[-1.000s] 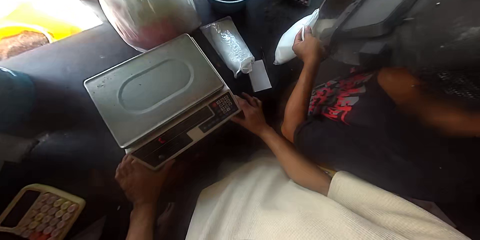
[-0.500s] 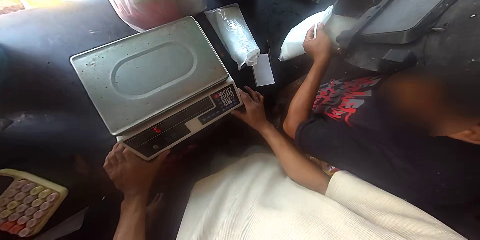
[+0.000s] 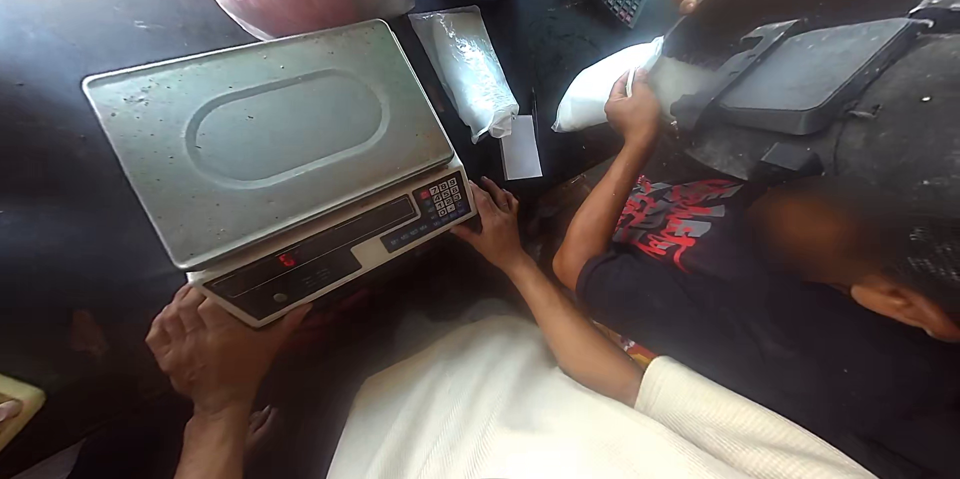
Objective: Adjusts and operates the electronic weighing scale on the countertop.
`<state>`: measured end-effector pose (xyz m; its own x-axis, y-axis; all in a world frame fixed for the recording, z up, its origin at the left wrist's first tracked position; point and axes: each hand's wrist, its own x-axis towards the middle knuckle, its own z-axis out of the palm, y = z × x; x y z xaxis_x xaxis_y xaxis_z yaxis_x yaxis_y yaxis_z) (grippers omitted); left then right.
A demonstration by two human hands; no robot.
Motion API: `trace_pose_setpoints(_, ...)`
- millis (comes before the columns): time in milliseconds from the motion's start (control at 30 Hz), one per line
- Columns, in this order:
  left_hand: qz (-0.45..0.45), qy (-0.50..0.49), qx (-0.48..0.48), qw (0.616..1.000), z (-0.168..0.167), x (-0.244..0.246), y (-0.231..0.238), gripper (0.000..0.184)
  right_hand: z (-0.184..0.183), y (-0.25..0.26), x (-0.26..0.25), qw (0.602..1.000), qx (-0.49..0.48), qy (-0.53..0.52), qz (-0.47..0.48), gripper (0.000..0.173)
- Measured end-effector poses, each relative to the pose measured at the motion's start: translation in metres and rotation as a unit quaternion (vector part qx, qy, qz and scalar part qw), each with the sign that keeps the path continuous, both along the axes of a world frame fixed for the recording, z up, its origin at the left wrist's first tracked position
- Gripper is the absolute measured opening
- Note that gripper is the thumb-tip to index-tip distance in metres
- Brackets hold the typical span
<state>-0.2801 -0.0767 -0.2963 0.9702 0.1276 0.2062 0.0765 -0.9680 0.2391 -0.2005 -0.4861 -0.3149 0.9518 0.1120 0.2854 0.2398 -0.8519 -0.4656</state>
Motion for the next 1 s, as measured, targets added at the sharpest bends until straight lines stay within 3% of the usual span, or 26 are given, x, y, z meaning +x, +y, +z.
trace_pose_setpoints(1000,-0.003,-0.013,-0.002,1.000,0.0005,0.0009,0.0007,0.116,0.0037,0.0028,0.0024,1.000,-0.010,0.004,-0.007,0.079)
